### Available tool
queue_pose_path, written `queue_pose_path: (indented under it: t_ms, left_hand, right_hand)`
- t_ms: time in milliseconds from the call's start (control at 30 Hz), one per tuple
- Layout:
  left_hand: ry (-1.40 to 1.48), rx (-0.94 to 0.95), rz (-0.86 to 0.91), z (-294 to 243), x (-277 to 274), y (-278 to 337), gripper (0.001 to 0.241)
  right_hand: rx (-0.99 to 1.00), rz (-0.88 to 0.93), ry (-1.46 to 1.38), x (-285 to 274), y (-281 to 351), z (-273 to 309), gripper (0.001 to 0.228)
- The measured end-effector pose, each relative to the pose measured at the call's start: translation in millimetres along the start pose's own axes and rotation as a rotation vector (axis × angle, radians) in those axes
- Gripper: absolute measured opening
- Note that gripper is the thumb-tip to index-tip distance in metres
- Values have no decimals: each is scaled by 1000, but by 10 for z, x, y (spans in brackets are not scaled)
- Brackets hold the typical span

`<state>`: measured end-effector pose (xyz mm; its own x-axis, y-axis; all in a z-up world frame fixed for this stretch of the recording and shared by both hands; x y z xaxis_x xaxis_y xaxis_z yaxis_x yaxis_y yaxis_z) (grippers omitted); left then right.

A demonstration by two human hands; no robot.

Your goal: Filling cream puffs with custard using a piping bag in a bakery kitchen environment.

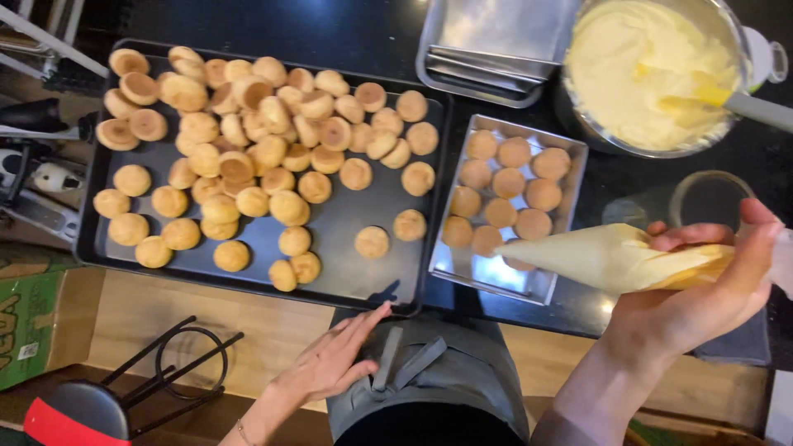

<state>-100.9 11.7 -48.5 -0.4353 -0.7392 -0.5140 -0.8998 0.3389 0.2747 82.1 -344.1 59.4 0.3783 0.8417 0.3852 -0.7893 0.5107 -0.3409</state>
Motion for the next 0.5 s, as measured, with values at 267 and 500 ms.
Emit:
queue_pose_path:
  t_ms: [267,500]
  left_hand:
    - [237,170,-472,-869,-1024,-625,81]
    - [1276,558,443,-1263,-1224,-1739,52]
  right_hand:
    - [-25,470,228,1153,819,86,55]
    - [531,645,-362,1498,1233,-98,40]
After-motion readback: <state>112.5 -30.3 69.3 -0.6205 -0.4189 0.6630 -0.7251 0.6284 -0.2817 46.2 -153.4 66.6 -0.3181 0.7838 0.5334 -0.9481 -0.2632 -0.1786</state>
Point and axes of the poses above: each hand's wrist, its own y-axis away from the middle knuckle, its own x-axis out of the palm, z = x × y, the point moved 2 cm from there along -y, towards the middle knuckle, and after that the axes turned 10 degrees about -x, right-handed, at the moved point
